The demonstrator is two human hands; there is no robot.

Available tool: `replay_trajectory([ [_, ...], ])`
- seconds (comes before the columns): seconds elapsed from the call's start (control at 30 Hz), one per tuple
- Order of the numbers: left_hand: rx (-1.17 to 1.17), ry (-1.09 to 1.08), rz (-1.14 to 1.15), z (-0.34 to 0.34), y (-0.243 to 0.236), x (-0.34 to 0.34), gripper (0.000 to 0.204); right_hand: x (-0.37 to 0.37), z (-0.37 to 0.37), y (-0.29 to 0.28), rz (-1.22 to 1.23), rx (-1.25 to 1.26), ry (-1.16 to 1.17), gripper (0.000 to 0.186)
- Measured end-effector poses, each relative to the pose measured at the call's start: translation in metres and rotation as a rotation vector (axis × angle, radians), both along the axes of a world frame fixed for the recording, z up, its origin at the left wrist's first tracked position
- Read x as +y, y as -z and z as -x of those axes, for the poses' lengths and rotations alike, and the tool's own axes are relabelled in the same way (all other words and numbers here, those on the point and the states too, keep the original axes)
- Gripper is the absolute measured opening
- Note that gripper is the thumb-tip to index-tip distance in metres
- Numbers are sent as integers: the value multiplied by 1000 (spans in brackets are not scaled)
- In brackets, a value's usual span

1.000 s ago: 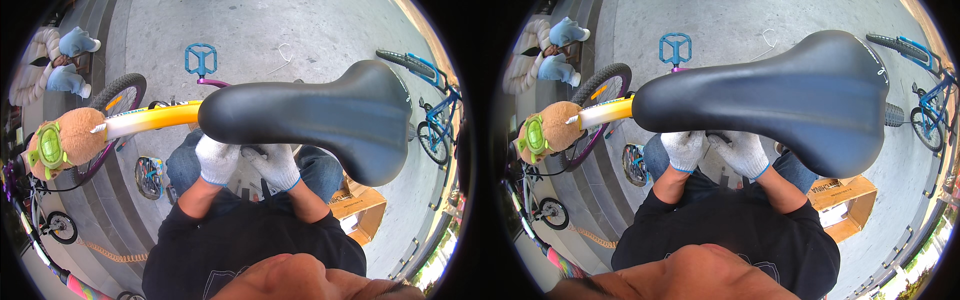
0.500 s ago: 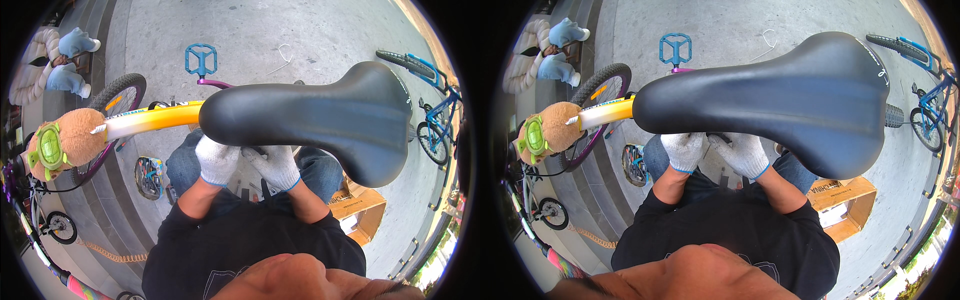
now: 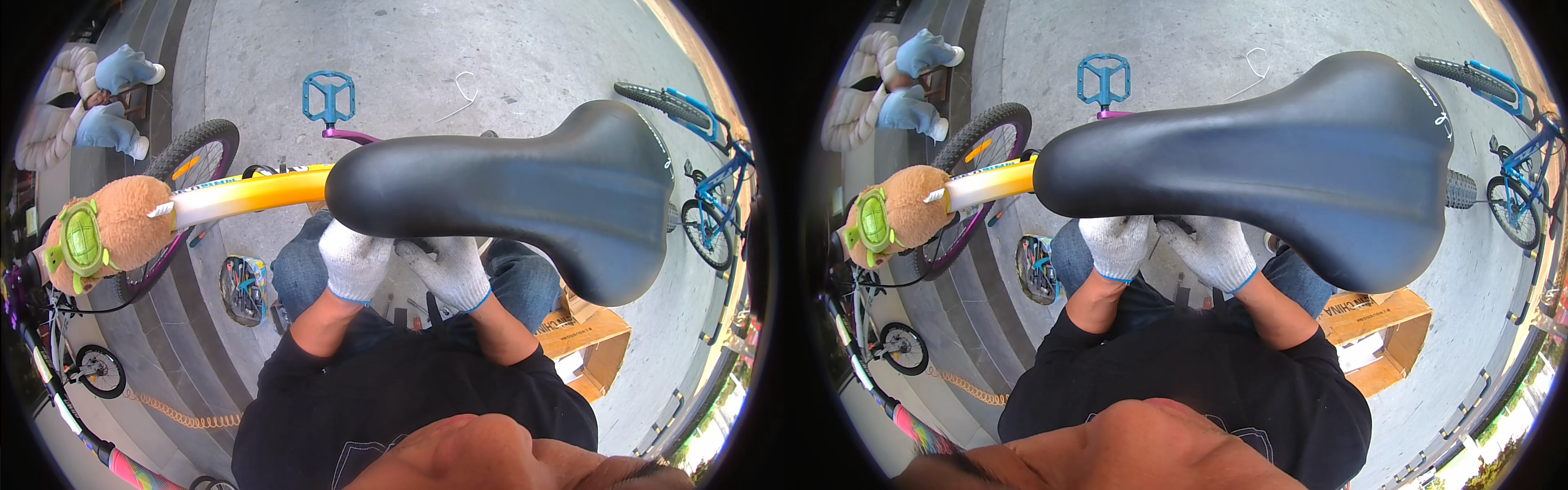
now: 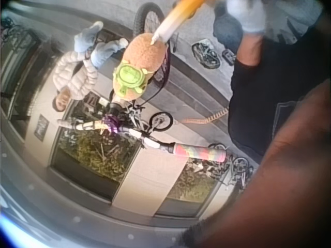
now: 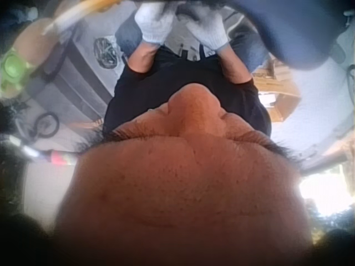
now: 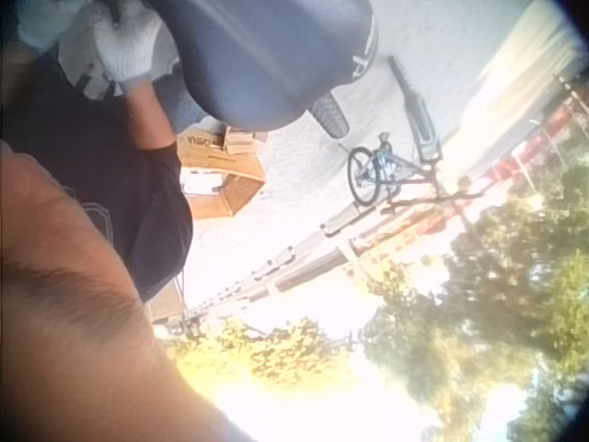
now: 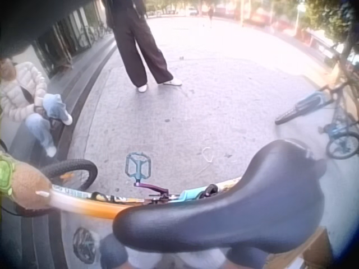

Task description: The person sits on the floor and uses a wrench to tighten a bolt on the bicycle pedal. They then handle small hardware parts from a plastic bag and continue adjusting the pedal area.

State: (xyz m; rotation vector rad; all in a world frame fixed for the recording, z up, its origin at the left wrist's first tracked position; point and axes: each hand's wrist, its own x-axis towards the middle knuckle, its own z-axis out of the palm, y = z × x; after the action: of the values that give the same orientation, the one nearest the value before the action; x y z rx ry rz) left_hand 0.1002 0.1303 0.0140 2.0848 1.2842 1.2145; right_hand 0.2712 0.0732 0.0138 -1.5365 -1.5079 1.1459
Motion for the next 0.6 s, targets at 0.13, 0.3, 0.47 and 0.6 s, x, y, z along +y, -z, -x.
replay_trajectory([
  [0.13,-53,-4,96,-3,-5,-2,18,-2,0,1,4,43,9,29],
  [0.3,-79,-34,91,-8,-5,-3,19,-9,2,0,90,49,61,26],
  [0.47,-311,0,560,7,-10,-17,27,-20,-4,-3,21,56,155,24],
  [0.6,-746,244,1192,15,-7,-30,40,-30,-10,-2,-281,-6,284,25],
])
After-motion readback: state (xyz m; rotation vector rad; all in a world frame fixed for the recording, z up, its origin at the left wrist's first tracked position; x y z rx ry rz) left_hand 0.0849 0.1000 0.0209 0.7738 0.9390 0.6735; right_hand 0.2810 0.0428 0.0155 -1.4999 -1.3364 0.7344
